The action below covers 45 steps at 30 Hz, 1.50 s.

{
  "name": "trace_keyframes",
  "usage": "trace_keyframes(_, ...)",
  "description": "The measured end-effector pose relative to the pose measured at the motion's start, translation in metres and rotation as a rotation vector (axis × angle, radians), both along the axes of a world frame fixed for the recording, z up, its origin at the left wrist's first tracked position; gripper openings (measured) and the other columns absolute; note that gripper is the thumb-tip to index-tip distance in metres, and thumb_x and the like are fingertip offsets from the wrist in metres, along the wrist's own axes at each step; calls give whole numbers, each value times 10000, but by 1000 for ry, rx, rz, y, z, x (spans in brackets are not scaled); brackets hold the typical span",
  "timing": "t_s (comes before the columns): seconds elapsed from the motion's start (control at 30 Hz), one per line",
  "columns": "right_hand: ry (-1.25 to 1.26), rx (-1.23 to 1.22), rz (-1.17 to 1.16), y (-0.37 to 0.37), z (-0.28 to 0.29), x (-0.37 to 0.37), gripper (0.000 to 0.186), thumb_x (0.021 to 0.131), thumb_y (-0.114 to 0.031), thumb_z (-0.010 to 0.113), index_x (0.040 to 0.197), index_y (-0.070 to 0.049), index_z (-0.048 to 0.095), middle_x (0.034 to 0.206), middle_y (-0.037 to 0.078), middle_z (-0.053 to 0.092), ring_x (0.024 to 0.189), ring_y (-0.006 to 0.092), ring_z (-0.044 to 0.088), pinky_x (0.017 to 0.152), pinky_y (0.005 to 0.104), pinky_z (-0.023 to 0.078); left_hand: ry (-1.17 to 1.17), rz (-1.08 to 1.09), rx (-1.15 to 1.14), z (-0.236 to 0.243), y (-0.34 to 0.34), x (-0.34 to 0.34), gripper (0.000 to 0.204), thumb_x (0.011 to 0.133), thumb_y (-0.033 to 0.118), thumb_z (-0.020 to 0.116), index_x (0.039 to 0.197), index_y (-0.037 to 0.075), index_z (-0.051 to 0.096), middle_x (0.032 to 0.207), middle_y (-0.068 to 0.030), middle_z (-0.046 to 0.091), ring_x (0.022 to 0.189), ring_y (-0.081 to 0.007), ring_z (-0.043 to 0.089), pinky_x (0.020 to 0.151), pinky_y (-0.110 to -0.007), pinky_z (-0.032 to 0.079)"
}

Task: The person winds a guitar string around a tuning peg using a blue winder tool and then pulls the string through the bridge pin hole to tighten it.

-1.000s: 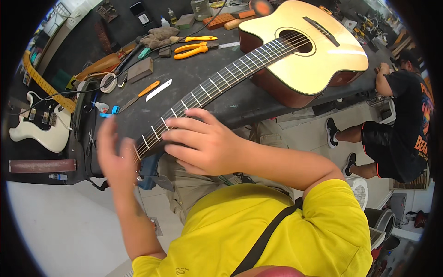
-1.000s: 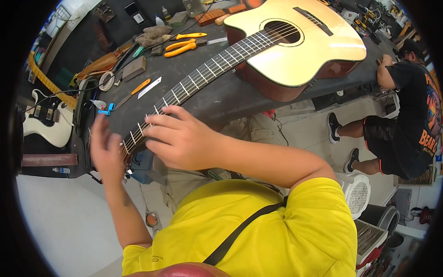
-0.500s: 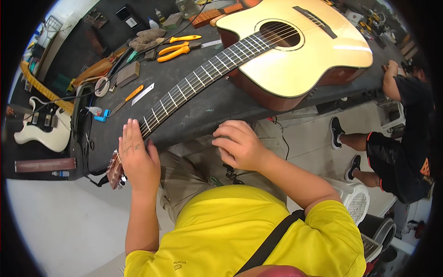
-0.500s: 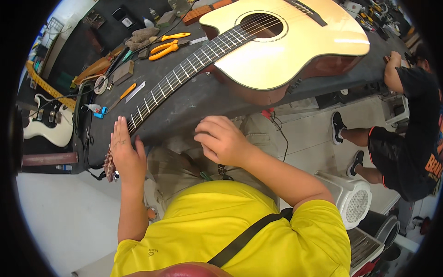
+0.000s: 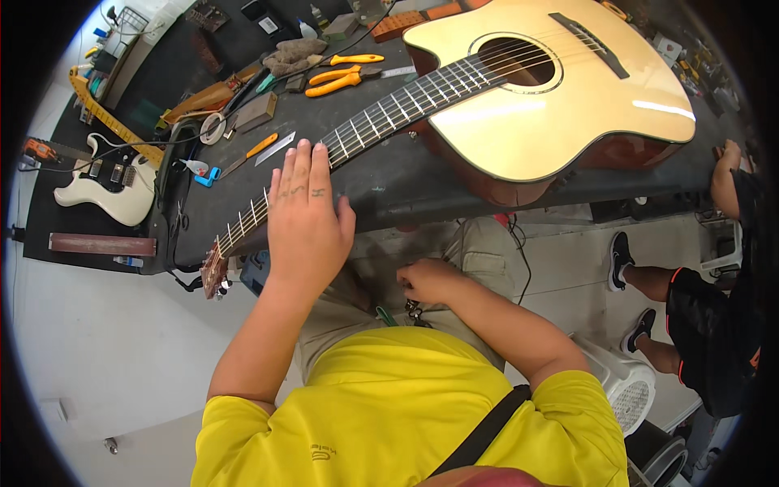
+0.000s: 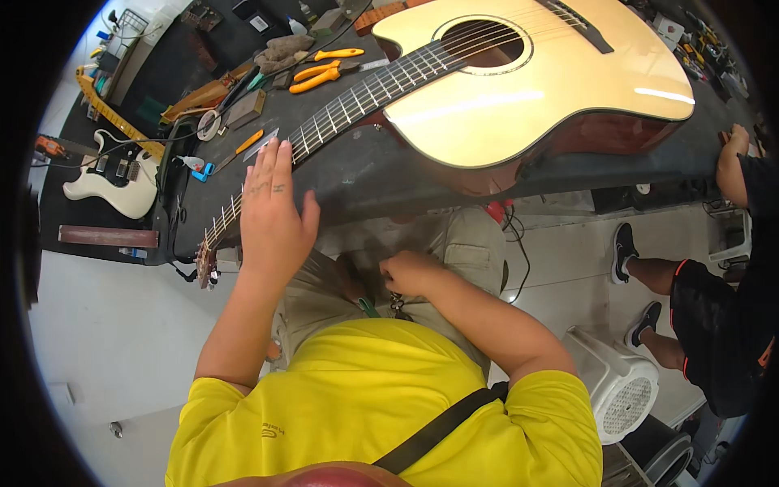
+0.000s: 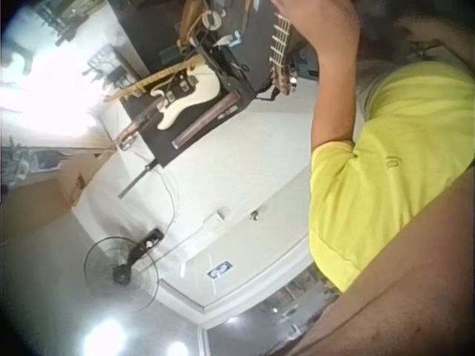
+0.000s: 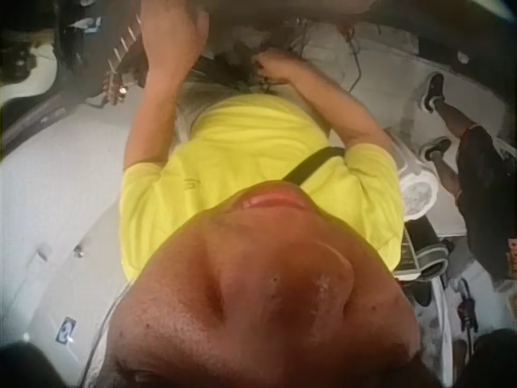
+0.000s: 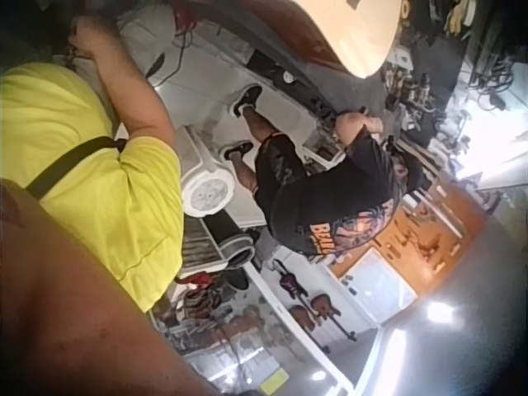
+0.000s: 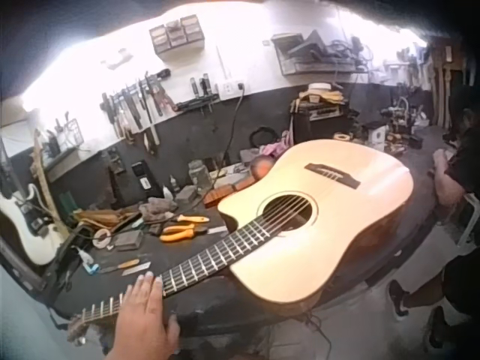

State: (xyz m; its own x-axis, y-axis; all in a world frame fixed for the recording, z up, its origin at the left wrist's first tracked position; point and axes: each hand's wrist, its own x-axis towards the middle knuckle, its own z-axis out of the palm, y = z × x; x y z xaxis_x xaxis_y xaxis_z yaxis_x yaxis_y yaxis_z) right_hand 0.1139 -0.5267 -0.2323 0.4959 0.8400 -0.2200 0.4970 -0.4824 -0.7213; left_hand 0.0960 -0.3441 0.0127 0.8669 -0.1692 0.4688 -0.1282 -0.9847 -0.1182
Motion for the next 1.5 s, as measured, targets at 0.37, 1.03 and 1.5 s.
trace_keyframes(0.37, 52, 395, -1, -53, 84, -4, 215, 884, -161, 752, 1078, -69, 765, 1017, 132, 777, 969, 355, 745, 840, 454, 587, -112, -273, -96, 5, -6, -10, 717, 875, 72, 738, 1536, -42, 485, 1541, -275, 556, 1428, -463, 541, 1216, -542, 415)
trace_keyframes(1.03, -923, -33, -51, -176, 339, 109, 1180, 394, -572, 1015, 1399, -114, 599, 1284, 137, 622, 1235, 392, 577, 1166, 522, 382, 193, -435, -2700, 0, -6, 31, 589, 1149, 446, 483, 1370, -94, 566, 1336, -286, 686, 1333, -412, 648, 1188, -497, 541)
trace_keyframes(1.5, -456, -310, -184, -145, 515, -87, 1301, 437, -917, 854, 1419, -111, 569, 1144, 114, 622, 1061, 318, 543, 989, 439, 426, 128, -1565, -2246, 96, 80, -14, 173, 1014, 189, 755, 1120, 82, 670, 1162, -72, 711, 1253, -253, 651, 1265, -514, 386)
